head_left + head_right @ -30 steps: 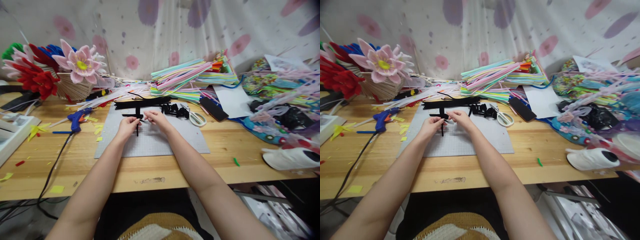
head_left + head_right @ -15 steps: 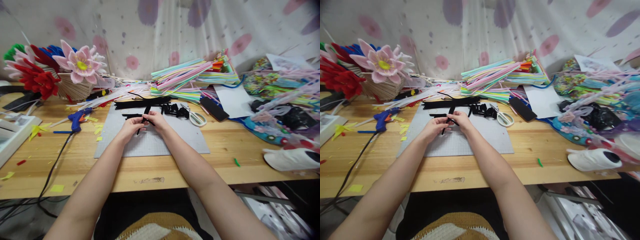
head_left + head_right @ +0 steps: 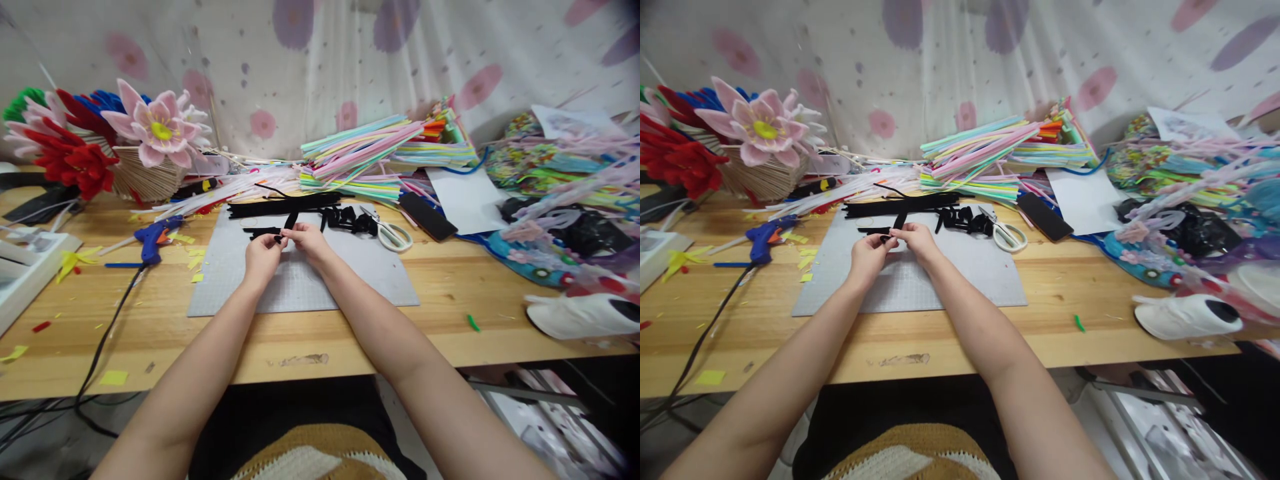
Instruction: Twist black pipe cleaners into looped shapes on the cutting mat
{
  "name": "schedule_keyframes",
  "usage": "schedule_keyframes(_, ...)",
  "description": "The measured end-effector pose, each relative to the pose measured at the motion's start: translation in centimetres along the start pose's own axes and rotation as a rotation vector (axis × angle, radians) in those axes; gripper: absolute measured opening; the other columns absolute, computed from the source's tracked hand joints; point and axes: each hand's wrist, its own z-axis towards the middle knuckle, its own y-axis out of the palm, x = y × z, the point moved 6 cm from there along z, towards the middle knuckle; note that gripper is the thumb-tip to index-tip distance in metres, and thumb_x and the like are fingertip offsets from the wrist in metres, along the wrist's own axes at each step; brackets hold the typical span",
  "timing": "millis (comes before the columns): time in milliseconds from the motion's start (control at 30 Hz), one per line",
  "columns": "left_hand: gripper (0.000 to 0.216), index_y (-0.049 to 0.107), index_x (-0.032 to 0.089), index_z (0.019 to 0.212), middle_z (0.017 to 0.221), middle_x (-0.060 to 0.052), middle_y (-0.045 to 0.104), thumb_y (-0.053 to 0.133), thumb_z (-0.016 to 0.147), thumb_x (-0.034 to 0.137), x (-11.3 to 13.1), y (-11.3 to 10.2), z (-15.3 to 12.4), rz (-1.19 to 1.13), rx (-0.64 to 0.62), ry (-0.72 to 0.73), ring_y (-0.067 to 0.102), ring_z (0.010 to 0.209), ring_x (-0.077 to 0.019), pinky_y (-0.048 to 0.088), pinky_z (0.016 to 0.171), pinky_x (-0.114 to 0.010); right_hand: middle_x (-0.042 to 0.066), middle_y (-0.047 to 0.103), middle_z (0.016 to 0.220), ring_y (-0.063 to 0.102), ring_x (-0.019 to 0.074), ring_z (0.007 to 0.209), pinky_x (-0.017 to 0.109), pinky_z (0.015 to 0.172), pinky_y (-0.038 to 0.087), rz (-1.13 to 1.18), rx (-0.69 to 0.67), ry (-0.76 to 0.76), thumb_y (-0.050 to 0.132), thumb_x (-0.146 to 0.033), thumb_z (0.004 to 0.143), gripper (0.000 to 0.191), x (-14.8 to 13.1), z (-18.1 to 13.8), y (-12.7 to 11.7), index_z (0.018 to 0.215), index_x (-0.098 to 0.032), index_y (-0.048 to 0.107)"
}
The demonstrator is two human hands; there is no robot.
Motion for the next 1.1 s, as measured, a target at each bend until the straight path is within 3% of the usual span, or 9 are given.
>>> schedule_keyframes(200,0.016,0.064,0.012,0.070,0.066,-0.005,0.064,0.072,0.060,0.021,0.5,0.2,-0.4,-0.229,-0.062,-0.198,0.064,0.067,-0.0173,0.051,0.057,-0.028,-0.008,0.037,0.041,0.022,0.0017,0.039,0.023,0.042,0.010,0.051,-0.116,-0.001,0.079,-0.040,0.046,0.043,-0.3,-0.3,0.5,0.049,-0.017,0.044)
schedule_keyframes(333,0.003,0.063,0.009,0.069,0.061,-0.005,0.063,0.064,0.069,0.012,0.6,0.5,-0.8,-0.330,-0.156,-0.354,0.063,0.061,-0.0152,0.052,0.059,-0.027,-0.007,0.043,0.043,0.025,0.0015,0.039,0.022,0.042,0.013,0.076,-0.183,0.005,0.078,-0.037,0.049,0.036,-0.4,-0.6,0.8,0.053,-0.015,0.050)
schedule_keyframes(533,0.020,0.060,0.010,0.070,0.056,-0.002,0.060,0.046,0.083,0.007,0.7,1.2,-1.6,-0.536,-0.298,-0.603,0.062,0.057,-0.0105,0.053,0.060,-0.023,-0.002,0.053,0.051,0.038,0.0038,0.042,0.020,0.041,0.020,0.220,-0.226,0.054,0.077,-0.031,0.050,0.029,-0.4,-1.0,1.3,0.063,-0.013,0.059)
schedule_keyframes(700,0.023,0.059,0.012,0.072,0.057,-0.001,0.060,0.043,0.088,0.014,0.1,1.7,-2.0,-0.639,-0.352,-0.744,0.062,0.057,-0.0099,0.053,0.058,-0.022,-0.006,0.044,0.045,0.029,0.0020,0.039,0.021,0.039,0.016,0.235,-0.221,0.050,0.077,-0.029,0.053,0.025,-0.4,-1.0,1.4,0.062,-0.013,0.059)
schedule_keyframes(767,0.022,0.060,0.012,0.075,0.060,-0.002,0.061,0.045,0.088,0.020,-0.1,1.6,-1.6,-0.577,-0.333,-0.673,0.063,0.060,-0.0113,0.053,0.060,-0.024,-0.007,0.042,0.044,0.028,0.0020,0.039,0.021,0.039,0.015,0.240,-0.201,0.039,0.077,-0.030,0.052,0.028,-0.4,-0.9,1.3,0.060,-0.014,0.056)
schedule_keyframes(833,0.022,0.061,0.012,0.077,0.063,-0.003,0.061,0.050,0.085,0.030,-0.2,1.0,-0.8,-0.394,-0.245,-0.502,0.063,0.063,-0.0140,0.052,0.060,-0.026,-0.008,0.039,0.043,0.025,0.0016,0.038,0.022,0.039,0.012,0.244,-0.141,0.020,0.079,-0.031,0.050,0.032,-0.4,-0.7,0.9,0.056,-0.015,0.051)
schedule_keyframes(1000,0.025,0.059,0.016,0.078,0.076,-0.005,0.062,0.063,0.073,0.039,2.8,-1.7,-0.7,0.334,0.179,0.193,0.060,0.071,-0.0161,0.047,0.067,-0.029,-0.011,0.028,0.039,0.017,0.0012,0.037,0.022,0.039,0.009,0.180,0.047,0.044,0.079,-0.030,0.049,0.039,-0.1,-0.4,-0.2,0.054,-0.017,0.042)
schedule_keyframes(1100,0.018,0.061,0.019,0.082,0.085,-0.004,0.064,0.061,0.075,0.035,4.6,-1.0,-1.9,0.582,0.202,0.496,0.059,0.080,-0.0168,0.044,0.074,-0.029,-0.011,0.028,0.039,0.019,0.0016,0.037,0.022,0.039,0.010,0.170,0.099,0.048,0.077,-0.029,0.051,0.039,-0.1,-0.5,-0.4,0.053,-0.018,0.040)
